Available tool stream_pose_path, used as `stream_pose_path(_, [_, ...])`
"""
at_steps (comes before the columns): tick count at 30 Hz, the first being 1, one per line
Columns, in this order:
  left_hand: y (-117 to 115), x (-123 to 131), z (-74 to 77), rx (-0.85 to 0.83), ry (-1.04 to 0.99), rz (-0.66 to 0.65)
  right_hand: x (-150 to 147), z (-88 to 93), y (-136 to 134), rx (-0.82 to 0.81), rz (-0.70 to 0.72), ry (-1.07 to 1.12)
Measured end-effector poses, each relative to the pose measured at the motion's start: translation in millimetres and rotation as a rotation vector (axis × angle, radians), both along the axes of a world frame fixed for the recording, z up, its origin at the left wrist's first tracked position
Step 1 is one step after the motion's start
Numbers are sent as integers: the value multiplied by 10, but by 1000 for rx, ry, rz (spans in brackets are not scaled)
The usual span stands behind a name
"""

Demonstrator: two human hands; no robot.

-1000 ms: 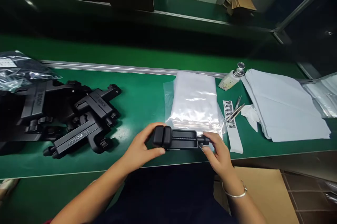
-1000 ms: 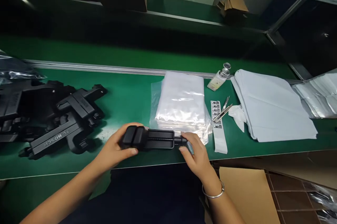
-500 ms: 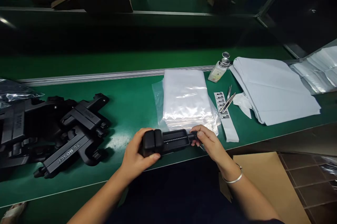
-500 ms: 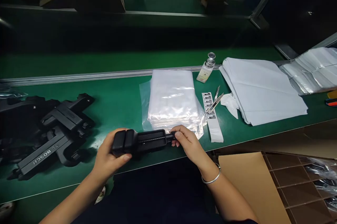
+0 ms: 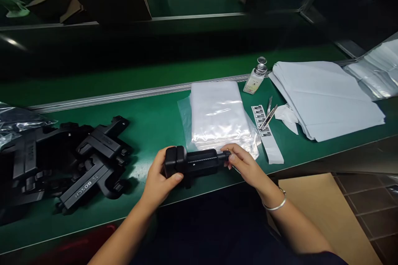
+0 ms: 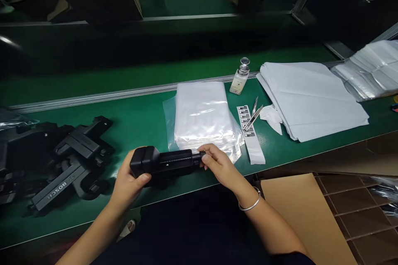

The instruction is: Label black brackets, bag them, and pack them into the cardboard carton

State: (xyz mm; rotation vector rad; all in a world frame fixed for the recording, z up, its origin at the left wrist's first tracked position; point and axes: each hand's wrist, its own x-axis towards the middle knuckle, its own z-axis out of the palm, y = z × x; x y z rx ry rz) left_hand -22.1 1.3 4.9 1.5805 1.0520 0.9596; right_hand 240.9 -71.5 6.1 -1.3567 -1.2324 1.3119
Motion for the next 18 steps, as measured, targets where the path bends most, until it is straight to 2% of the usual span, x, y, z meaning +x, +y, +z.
stream_pose_path(3, [8,-12,-62,-150,-100,26,-14,62,-28,167,-10,-235])
stream_pose_path(5, [8,10,-75,-210,-143,47,-15,121,-23,219,-4,-314])
stream_pose_path(8, [19,114,-26,-368,-210,110,-16,164,27,165,-25,-302])
stream_pose_path(11, [48,237,63,-556,-284,161,-15,123,84,103,-92,-199])
stream_pose_path(14, [70,291,114,-591,-331,202,-14,52,101,66,-123,-166])
stream_pose_path(18, [70,289,78,-570,-371,239,-67,5,87,-1,-77,-195])
